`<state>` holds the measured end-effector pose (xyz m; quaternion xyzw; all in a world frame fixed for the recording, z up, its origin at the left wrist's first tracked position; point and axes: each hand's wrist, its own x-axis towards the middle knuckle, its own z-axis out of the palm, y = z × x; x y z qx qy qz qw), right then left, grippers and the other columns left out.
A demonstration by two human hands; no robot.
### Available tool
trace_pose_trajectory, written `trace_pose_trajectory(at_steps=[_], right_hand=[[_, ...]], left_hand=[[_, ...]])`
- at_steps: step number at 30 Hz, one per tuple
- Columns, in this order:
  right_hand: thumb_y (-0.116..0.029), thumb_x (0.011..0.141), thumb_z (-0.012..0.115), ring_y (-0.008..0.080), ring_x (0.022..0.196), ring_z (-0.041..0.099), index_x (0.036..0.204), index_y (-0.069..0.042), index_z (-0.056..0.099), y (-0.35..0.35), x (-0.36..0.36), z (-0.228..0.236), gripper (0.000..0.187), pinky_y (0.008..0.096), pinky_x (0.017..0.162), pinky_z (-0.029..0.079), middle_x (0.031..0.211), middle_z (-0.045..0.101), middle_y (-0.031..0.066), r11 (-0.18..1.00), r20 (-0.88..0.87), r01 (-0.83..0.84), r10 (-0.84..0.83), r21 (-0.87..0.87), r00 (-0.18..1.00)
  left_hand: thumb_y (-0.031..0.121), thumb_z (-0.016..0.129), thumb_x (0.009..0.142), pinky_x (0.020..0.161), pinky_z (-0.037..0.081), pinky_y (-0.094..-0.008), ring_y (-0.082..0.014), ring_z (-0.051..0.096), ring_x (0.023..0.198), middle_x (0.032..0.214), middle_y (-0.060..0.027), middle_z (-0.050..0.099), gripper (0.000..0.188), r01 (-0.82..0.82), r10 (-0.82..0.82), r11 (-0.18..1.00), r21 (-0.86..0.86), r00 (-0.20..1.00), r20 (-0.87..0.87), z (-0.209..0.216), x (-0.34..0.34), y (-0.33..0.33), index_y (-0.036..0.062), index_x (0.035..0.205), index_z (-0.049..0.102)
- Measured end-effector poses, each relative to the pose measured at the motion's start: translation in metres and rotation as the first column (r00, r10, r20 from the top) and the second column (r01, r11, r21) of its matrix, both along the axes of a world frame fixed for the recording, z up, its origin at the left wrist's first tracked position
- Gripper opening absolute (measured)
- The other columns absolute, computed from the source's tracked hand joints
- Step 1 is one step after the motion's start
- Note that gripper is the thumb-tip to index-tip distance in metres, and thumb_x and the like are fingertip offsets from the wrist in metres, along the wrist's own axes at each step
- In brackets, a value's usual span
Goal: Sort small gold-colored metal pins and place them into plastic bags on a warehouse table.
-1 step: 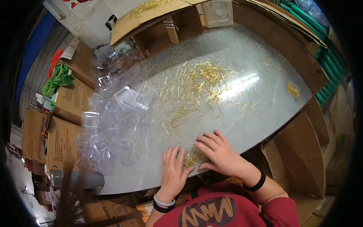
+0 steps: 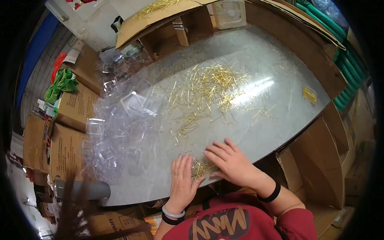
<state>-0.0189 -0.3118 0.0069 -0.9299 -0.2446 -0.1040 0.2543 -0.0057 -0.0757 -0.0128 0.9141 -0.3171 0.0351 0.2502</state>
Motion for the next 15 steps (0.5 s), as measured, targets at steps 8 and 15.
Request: trace_pose_trajectory(at_steps=[8, 15], right_hand=[[0.0, 0.087, 0.066, 0.0364, 0.128, 0.054, 0.131, -0.004, 0.061, 0.014, 0.016, -0.011, 0.044, 0.0473, 0.107, 0.043, 0.136, 0.059, 0.0156, 0.896, -0.136, -0.112, 0.187, 0.429, 0.973], [-0.033, 0.1, 0.06, 0.0375, 0.13, 0.053, 0.131, -0.005, 0.06, 0.032, 0.029, 0.011, 0.042, 0.0526, 0.111, 0.037, 0.139, 0.059, 0.0126, 0.995, -0.028, -0.099, 0.099, 0.011, 0.995]], left_hand=[[0.023, 0.081, 0.085, 0.109, 0.038, -0.0545, -0.0466, 0.044, 0.129, 0.128, -0.022, 0.048, 0.064, -0.086, 0.085, 0.992, -0.088, 0.996, -0.014, 0.006, -0.001, -0.008, -0.0013, 0.138, 0.053], [0.022, 0.08, 0.086, 0.111, 0.038, -0.0558, -0.0477, 0.044, 0.131, 0.128, -0.0218, 0.048, 0.048, -0.035, 0.04, 0.997, -0.067, 0.996, 0.078, -0.005, 0.001, -0.005, 0.0014, 0.125, 0.062]])
